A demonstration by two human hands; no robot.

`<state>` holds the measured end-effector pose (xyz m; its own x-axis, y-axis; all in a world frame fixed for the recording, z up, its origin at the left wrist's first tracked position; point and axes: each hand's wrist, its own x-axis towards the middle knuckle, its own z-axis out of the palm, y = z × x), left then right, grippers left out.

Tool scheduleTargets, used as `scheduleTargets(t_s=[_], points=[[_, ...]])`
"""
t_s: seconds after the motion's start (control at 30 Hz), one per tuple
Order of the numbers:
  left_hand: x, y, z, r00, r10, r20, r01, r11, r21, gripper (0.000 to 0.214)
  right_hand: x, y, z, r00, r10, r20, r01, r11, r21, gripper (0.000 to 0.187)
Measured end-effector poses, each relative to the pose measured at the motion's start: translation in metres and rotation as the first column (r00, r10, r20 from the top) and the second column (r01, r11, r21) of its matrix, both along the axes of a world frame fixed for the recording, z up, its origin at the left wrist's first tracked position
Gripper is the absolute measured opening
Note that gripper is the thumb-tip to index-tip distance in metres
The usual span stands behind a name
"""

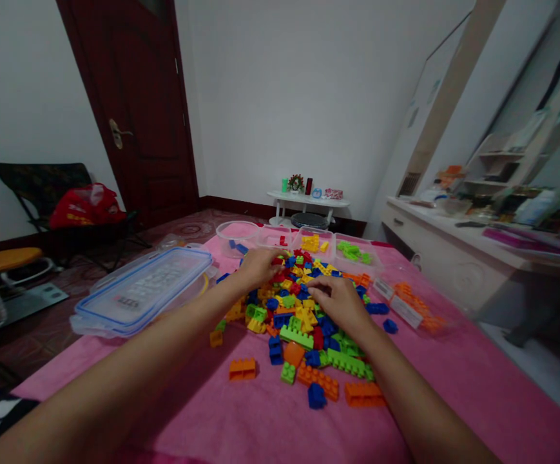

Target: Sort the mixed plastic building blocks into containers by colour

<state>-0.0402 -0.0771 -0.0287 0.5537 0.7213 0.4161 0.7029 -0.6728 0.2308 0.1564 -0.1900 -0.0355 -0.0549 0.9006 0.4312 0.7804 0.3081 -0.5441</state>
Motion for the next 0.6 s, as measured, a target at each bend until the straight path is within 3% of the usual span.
scheduleTargets(t_s=[0.1,0.17,0.37,0.6], points=[[0.014,-0.012,0.007,0.978,-0.048,-0.203,0.068,0.993,0.094,0.032,0.000,0.000,0.000,1.000,0.001,0.006,-0.001,1.000,-0.009,0.017],[0.021,-0.015,0.009,0.958,-0.071,-0.276,0.097,0.992,0.082,0.035,0.000,-0.001,0.001,1.000,0.010,0.005,-0.010,1.000,-0.010,0.018],[0.030,-0.007,0.013,0.940,-0.178,-0.292,0.154,0.982,-0.106,0.043,0.000,-0.001,-0.001,0.999,0.032,0.008,-0.032,0.999,-0.010,0.019],[0.033,0.003,0.024,0.887,-0.321,-0.332,0.220,0.925,-0.309,0.058,0.000,0.000,-0.001,0.999,0.040,0.018,-0.040,0.999,0.003,0.019]])
